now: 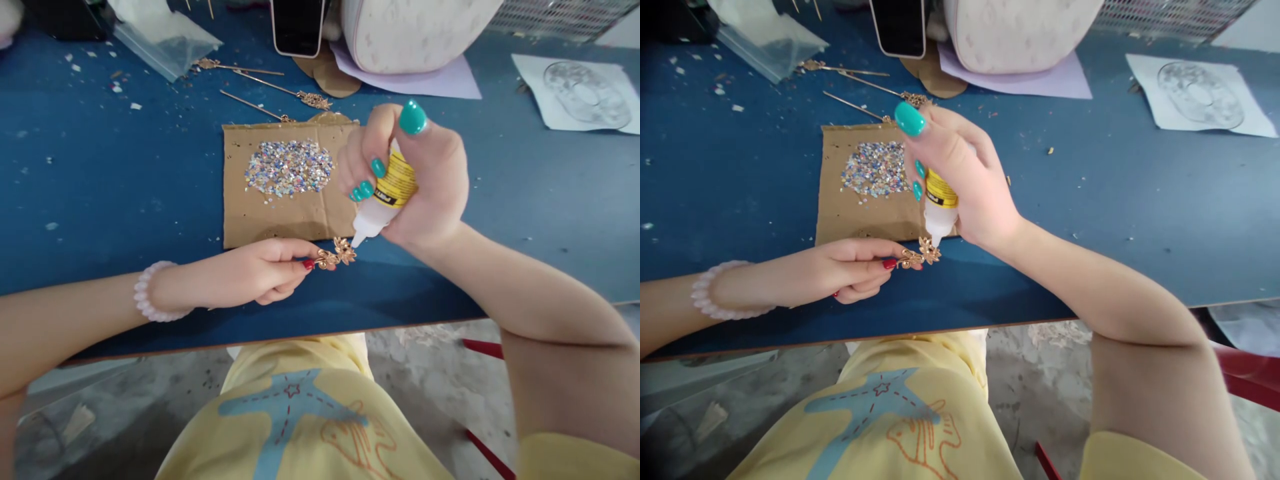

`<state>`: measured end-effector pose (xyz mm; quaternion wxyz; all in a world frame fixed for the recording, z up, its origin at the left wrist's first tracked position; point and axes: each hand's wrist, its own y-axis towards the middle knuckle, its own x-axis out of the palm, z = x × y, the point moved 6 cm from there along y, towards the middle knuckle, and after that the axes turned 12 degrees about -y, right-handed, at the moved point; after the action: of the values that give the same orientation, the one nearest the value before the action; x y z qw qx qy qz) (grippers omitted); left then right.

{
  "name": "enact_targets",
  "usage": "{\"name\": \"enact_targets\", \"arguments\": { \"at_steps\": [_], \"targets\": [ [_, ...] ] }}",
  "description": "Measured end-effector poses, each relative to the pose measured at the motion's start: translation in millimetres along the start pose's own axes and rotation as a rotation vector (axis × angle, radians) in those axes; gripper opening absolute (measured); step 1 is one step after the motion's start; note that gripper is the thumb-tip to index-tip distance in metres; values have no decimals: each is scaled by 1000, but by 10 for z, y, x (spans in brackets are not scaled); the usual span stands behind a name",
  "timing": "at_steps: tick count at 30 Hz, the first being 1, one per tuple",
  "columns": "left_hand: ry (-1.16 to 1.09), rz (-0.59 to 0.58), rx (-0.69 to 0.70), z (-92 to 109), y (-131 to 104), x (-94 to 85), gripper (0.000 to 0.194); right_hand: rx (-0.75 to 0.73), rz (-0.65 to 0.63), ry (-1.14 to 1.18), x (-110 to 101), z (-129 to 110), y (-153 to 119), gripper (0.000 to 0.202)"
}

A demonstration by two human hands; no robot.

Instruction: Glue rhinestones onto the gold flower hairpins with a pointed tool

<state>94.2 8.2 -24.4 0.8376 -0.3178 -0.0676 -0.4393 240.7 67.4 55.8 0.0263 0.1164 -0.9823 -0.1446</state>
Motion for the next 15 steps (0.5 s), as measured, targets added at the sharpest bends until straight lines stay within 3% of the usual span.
{"name": "enact_targets", "arguments": {
  "at_steps": [4, 8, 11, 15],
  "targets": [
    [22, -6, -47, 5, 9, -4, 32, -87, 26, -17, -26, -29, 5, 35],
    [92, 25, -69, 42, -14, -10, 31, -120, 103, -172, -137, -34, 26, 47],
    [297, 102, -87, 131, -86, -54, 22, -82, 136, -280, -216, 42, 55, 66],
    [662, 287, 54, 445, -227, -220, 11, -116, 204, -360, -325, 144, 94, 69]
  ]
}}
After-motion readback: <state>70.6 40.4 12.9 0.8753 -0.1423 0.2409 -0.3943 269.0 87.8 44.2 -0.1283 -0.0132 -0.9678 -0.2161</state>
